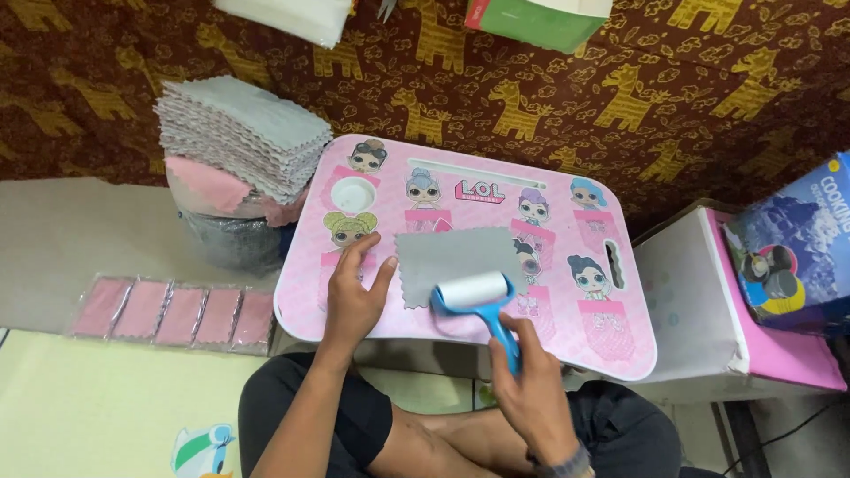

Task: The person folds a small pink cloth, uses a lint roller to clean it, and then places it into a clear plastic bag. This process is repeated for multiple cloths.

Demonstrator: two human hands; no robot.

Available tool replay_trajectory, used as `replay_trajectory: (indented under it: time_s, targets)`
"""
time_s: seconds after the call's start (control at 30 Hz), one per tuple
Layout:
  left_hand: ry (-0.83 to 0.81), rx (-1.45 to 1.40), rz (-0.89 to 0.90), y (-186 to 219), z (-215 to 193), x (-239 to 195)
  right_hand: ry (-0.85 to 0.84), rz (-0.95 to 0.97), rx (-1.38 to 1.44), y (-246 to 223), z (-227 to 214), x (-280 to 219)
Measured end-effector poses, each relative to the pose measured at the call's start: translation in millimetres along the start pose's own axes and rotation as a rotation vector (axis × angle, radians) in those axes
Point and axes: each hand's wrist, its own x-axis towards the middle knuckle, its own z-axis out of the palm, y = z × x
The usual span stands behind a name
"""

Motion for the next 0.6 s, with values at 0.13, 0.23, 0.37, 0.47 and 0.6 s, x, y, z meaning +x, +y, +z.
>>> replay_trajectory:
  time_s: [0.13,0.23,0.37,0.47,0.6]
  targets:
    - [0.053,-0.077,-0.044,0,1,0,0.025,-0.034,-0.005,4,4,-11]
    - [0.091,-0.135,-0.088,-6,1,2,-0.023,-0.096,-0.032,-17,26,0]
    - [0.118,-0.187,-0.085,-9,2,2,-0.047,-0.185,-0.029,-30,47,42]
    - [0.13,-0.19,-0.068,-13,4,2,-0.017,-0.186,-0.095,-49,59,77]
    - [0.137,-0.208,-0.067,-12,3,3,-0.031,-0.22,-0.076,-62,65,99]
